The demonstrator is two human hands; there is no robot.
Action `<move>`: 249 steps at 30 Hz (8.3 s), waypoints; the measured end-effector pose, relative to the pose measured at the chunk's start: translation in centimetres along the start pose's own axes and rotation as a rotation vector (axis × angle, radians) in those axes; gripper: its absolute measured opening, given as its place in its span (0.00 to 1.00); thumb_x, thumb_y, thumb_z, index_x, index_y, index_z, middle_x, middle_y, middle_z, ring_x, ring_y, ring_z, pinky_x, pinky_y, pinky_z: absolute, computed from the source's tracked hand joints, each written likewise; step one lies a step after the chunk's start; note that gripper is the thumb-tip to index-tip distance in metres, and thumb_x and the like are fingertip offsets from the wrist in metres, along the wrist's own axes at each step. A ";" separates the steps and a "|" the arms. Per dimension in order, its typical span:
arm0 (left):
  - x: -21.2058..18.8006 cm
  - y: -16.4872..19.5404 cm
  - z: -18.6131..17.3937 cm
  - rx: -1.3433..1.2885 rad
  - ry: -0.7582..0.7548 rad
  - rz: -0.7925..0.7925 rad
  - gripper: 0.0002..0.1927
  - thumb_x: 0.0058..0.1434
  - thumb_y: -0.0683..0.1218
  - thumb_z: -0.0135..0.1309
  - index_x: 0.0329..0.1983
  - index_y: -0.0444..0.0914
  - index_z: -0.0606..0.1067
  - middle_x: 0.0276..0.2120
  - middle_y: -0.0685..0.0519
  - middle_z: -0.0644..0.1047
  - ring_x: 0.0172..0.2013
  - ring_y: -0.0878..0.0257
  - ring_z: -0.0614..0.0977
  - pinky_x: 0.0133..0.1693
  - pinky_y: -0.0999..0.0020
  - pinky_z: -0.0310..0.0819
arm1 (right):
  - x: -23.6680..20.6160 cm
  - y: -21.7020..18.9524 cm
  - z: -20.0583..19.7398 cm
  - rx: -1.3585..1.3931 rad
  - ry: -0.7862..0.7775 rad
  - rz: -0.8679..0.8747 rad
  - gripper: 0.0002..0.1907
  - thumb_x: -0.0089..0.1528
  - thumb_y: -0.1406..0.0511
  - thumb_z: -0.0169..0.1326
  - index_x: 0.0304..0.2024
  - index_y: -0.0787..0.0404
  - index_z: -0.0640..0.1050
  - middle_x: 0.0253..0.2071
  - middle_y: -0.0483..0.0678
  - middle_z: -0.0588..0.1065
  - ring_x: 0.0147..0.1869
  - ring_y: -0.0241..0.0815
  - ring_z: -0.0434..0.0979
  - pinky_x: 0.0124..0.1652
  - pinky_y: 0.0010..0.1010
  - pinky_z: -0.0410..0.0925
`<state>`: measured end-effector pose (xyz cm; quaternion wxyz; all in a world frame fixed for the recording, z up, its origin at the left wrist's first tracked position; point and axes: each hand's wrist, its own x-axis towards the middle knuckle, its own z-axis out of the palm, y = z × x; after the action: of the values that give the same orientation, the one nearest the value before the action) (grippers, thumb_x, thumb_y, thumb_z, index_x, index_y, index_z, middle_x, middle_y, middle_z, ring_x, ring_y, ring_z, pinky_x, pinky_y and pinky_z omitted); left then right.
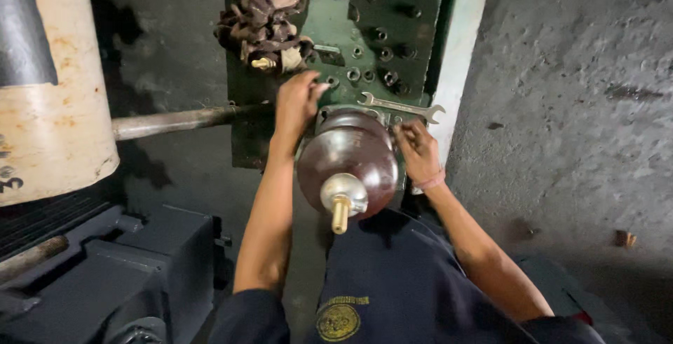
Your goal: The person uses open-end wrenches to tighten nuts on a brown porcelain insulator mounted on a green metal fixture, repositioning the wrench and steadying the insulator by hand. They then lift the insulator, place it aside, and pick up another insulator component from the fixture to continue working.
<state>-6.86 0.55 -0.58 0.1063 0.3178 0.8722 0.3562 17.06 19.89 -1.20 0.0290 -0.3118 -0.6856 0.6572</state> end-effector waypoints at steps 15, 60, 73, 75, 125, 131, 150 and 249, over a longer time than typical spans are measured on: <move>-19.8 6.7 1.1 -1.003 0.265 -0.867 0.26 0.54 0.40 0.64 0.57 0.32 0.74 0.47 0.47 0.80 0.45 0.57 0.82 0.47 0.62 0.78 | 5.5 3.1 0.3 0.146 -0.425 -0.158 0.20 0.73 0.60 0.46 0.62 0.68 0.72 0.54 0.49 0.75 0.59 0.36 0.71 0.59 0.28 0.65; -17.7 7.3 5.3 -1.610 0.432 -0.721 0.15 0.69 0.40 0.54 0.58 0.32 0.74 0.50 0.44 0.80 0.46 0.53 0.83 0.45 0.58 0.80 | 4.4 0.6 2.8 0.005 0.032 -0.502 0.21 0.67 0.69 0.55 0.62 0.64 0.72 0.52 0.55 0.79 0.54 0.41 0.78 0.52 0.29 0.72; -17.9 6.8 6.0 -1.515 0.588 -0.604 0.14 0.73 0.41 0.52 0.60 0.34 0.75 0.51 0.48 0.80 0.44 0.58 0.82 0.42 0.65 0.77 | 11.4 -5.6 0.4 -0.772 -0.282 -0.209 0.25 0.60 0.42 0.61 0.39 0.56 0.85 0.36 0.54 0.81 0.43 0.54 0.82 0.41 0.42 0.72; -17.8 6.8 6.0 -1.451 0.576 -0.591 0.13 0.74 0.41 0.53 0.59 0.33 0.76 0.49 0.48 0.81 0.43 0.59 0.82 0.40 0.65 0.76 | 11.6 -6.4 0.6 -0.876 -0.298 -0.190 0.27 0.60 0.40 0.61 0.36 0.56 0.85 0.36 0.55 0.81 0.42 0.56 0.81 0.41 0.44 0.71; -18.5 8.1 7.4 -0.272 0.683 -0.505 0.28 0.62 0.45 0.60 0.62 0.27 0.68 0.49 0.45 0.77 0.44 0.58 0.80 0.46 0.65 0.76 | 1.5 -5.3 -3.5 -0.304 0.004 -0.490 0.18 0.67 0.64 0.64 0.58 0.56 0.75 0.52 0.49 0.80 0.53 0.45 0.84 0.51 0.35 0.75; -17.2 14.5 2.2 -0.563 0.882 -0.526 0.18 0.75 0.47 0.47 0.60 0.31 0.76 0.49 0.46 0.82 0.46 0.60 0.83 0.48 0.66 0.79 | 0.1 -9.7 -4.4 -0.344 -0.333 -0.942 0.49 0.45 0.54 0.74 0.64 0.64 0.67 0.62 0.63 0.71 0.66 0.64 0.70 0.61 0.48 0.61; -10.0 26.1 -7.5 -0.814 0.545 0.128 0.13 0.68 0.37 0.61 0.55 0.35 0.74 0.58 0.47 0.76 0.64 0.55 0.75 0.68 0.60 0.68 | 1.7 -9.7 -9.7 -0.331 -0.091 -0.555 0.21 0.61 0.60 0.72 0.50 0.60 0.77 0.51 0.49 0.79 0.55 0.44 0.78 0.52 0.36 0.69; -9.4 25.3 -6.9 -0.811 0.610 0.036 0.16 0.68 0.34 0.59 0.59 0.33 0.78 0.54 0.48 0.82 0.53 0.62 0.83 0.61 0.65 0.78 | 1.2 6.5 -19.3 -0.722 -0.418 -0.056 0.25 0.56 0.48 0.66 0.40 0.62 0.80 0.37 0.50 0.81 0.43 0.44 0.81 0.45 0.36 0.71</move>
<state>9.72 4.51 21.49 -0.0444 0.1475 0.6496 0.7445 27.26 37.10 -5.06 -0.2042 -0.1430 -0.8714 0.4226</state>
